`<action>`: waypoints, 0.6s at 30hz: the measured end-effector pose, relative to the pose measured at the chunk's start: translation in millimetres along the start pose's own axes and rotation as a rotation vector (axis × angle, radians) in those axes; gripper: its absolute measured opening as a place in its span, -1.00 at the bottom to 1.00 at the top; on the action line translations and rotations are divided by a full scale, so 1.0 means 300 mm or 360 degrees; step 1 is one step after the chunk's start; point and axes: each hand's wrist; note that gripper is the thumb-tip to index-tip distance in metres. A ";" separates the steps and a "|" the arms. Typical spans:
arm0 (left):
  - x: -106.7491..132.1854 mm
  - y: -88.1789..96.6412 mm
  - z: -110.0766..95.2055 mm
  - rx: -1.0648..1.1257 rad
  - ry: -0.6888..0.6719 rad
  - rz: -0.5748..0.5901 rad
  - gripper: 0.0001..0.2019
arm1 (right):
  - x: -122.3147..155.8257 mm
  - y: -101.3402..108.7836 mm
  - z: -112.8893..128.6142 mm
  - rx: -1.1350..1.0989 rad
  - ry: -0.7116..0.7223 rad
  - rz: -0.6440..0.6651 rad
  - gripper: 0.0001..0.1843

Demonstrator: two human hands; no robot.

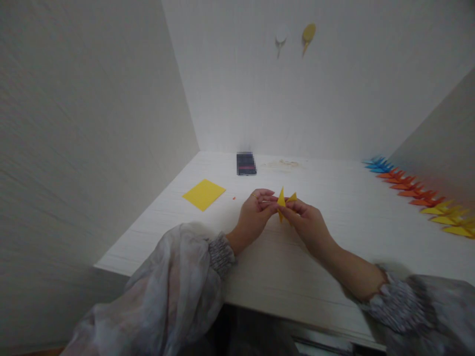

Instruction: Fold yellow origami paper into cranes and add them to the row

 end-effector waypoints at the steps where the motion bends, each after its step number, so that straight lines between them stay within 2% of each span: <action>1: 0.000 -0.002 -0.002 0.0013 -0.0002 0.0004 -0.67 | 0.001 0.000 0.000 0.0000 -0.0008 0.0007 -0.78; 6: 0.001 -0.010 -0.011 0.0096 0.0003 0.0015 -0.66 | 0.000 0.001 -0.005 0.0066 0.0038 -0.0036 -0.82; 12: -0.001 0.003 0.005 -0.0067 -0.0102 0.0031 -0.69 | -0.009 0.005 -0.010 0.0215 0.0374 -0.0174 -0.92; 18: 0.001 0.006 0.003 -0.0200 -0.0140 0.0039 -0.67 | -0.014 0.016 -0.014 0.0182 0.0356 -0.0175 -0.87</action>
Point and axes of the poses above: each hand's wrist, its own x-axis away from the middle knuckle, its own y-axis out of the back of the hand, z = x × y, and after that the axes turned 8 degrees about x, right-handed
